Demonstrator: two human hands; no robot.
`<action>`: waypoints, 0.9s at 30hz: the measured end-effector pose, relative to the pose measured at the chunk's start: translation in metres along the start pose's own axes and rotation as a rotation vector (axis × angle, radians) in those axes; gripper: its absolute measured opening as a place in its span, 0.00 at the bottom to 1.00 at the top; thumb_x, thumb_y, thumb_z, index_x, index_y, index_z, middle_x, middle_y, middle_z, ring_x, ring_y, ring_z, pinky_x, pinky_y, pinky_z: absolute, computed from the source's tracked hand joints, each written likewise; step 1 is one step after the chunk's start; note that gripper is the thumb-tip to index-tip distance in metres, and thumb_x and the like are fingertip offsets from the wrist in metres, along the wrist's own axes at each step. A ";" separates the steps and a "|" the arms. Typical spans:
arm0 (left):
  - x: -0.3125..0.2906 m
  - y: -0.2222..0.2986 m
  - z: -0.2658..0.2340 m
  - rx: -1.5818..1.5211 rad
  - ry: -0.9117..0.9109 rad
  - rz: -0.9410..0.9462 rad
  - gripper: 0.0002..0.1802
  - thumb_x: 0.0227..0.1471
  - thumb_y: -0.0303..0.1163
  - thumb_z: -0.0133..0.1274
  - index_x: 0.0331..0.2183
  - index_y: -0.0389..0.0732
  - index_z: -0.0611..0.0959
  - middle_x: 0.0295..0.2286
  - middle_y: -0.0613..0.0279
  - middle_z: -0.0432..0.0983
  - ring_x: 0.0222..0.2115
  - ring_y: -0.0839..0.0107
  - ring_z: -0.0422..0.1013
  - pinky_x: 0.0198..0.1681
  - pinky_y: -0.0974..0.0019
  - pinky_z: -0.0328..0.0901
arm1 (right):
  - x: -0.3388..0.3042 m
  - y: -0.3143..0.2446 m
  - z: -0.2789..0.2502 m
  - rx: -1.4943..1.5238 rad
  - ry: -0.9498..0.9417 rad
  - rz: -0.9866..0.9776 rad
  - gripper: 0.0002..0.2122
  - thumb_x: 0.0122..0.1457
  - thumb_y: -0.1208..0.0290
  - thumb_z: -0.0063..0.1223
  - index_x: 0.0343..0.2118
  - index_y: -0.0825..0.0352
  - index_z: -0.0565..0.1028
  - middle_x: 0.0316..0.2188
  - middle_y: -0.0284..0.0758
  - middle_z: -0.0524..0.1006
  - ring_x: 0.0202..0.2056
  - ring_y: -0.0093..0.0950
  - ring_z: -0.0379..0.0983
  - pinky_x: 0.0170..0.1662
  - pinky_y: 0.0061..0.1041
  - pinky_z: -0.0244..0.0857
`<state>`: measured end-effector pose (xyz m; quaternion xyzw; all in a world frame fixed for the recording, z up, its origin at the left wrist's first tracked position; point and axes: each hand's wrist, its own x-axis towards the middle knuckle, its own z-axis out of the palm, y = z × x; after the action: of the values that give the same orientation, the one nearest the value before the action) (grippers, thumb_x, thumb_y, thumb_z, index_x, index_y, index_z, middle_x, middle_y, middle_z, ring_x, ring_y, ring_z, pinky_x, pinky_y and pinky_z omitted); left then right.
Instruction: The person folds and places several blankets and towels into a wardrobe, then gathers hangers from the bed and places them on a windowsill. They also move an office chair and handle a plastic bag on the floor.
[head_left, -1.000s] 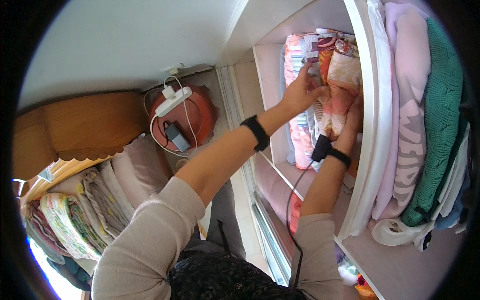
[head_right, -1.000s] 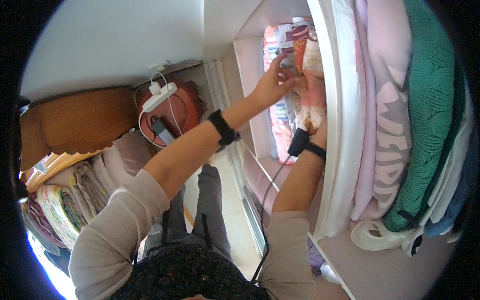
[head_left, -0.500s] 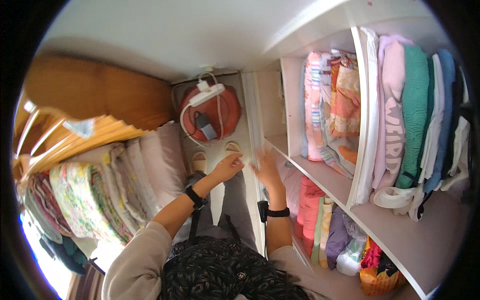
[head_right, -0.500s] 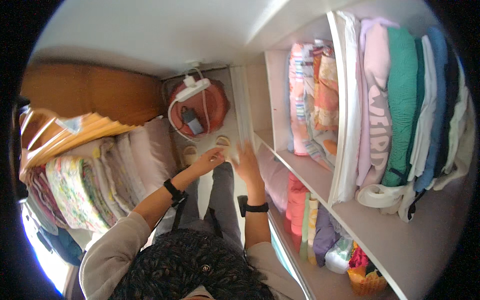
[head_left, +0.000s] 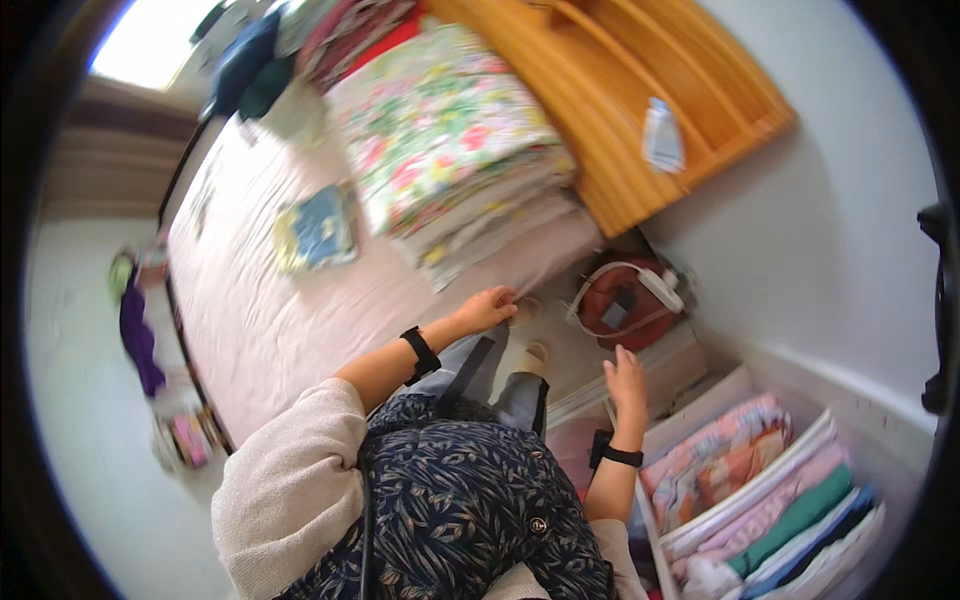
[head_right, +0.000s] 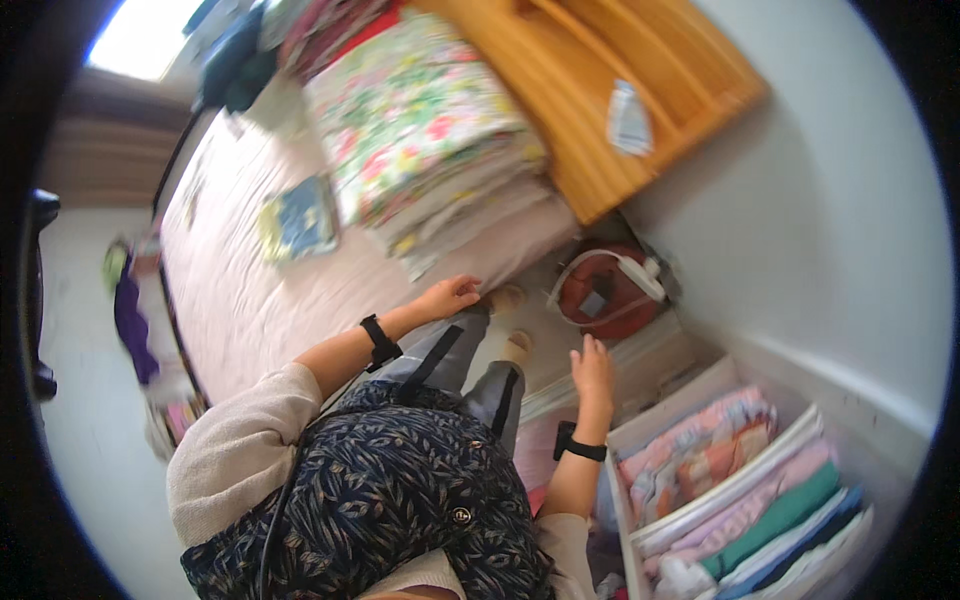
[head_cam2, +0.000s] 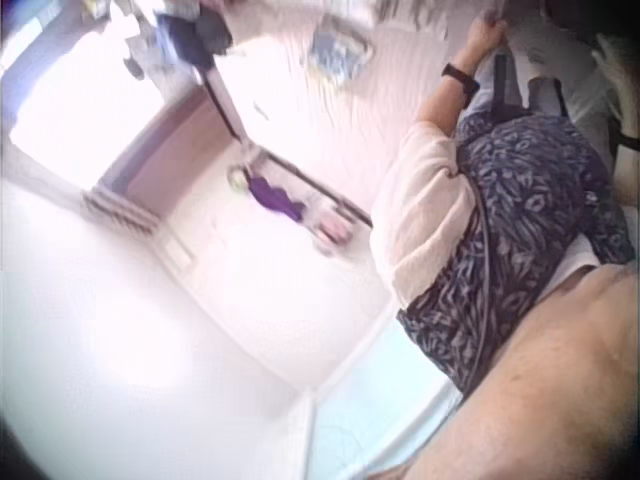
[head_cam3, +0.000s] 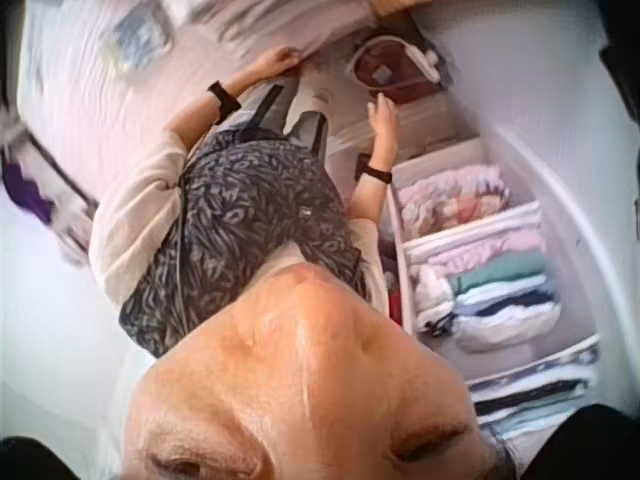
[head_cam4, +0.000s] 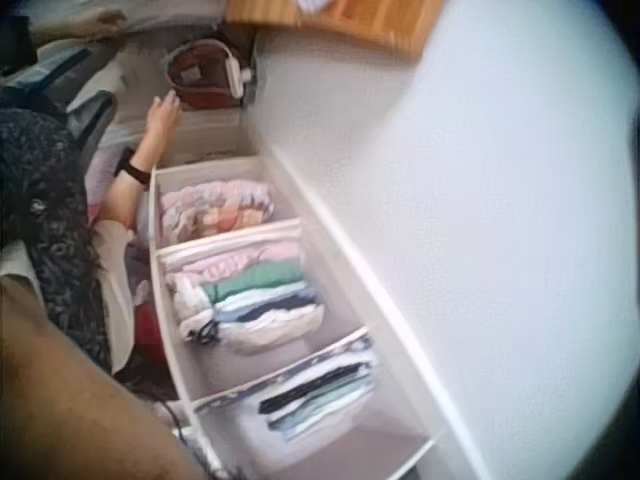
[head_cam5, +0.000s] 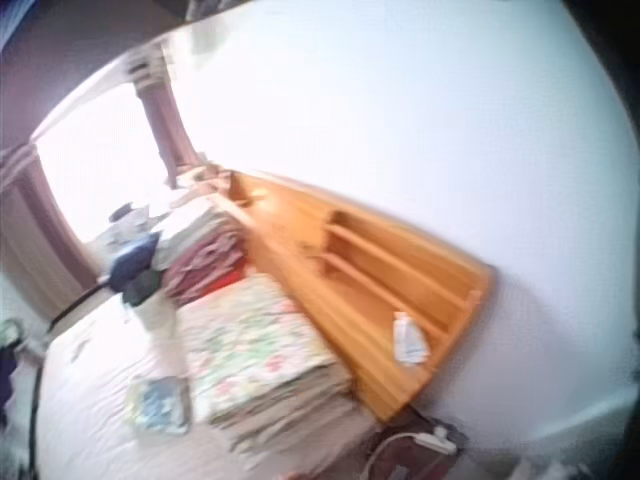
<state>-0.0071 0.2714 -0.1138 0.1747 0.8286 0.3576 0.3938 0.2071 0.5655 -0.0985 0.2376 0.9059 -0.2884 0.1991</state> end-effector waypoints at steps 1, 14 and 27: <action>-0.025 -0.017 -0.009 -0.017 0.039 -0.058 0.23 0.54 0.42 0.56 0.49 0.42 0.76 0.36 0.57 0.79 0.37 0.62 0.75 0.43 0.60 0.69 | 0.003 -0.007 -0.001 -0.021 0.018 -0.069 0.23 0.58 0.64 0.53 0.55 0.68 0.68 0.52 0.47 0.71 0.52 0.46 0.67 0.54 0.40 0.62; -0.257 -0.293 -0.019 -0.704 0.382 -0.632 0.33 0.55 0.47 0.55 0.56 0.41 0.69 0.42 0.58 0.76 0.39 0.66 0.73 0.38 0.61 0.69 | 0.010 -0.178 0.100 -0.381 -0.388 -0.488 0.25 0.57 0.59 0.54 0.54 0.67 0.68 0.48 0.48 0.74 0.48 0.48 0.70 0.50 0.46 0.65; -0.285 -0.467 -0.120 -0.782 0.765 -0.669 0.40 0.52 0.48 0.56 0.58 0.32 0.65 0.55 0.40 0.65 0.56 0.51 0.63 0.56 0.57 0.60 | 0.090 -0.428 0.344 -0.124 -0.554 -0.544 0.29 0.59 0.53 0.51 0.56 0.71 0.66 0.48 0.52 0.74 0.50 0.49 0.70 0.53 0.41 0.64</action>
<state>0.0753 -0.2645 -0.2522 -0.3898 0.7287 0.5281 0.1952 -0.0219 0.0733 -0.2195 -0.1104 0.8635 -0.3285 0.3663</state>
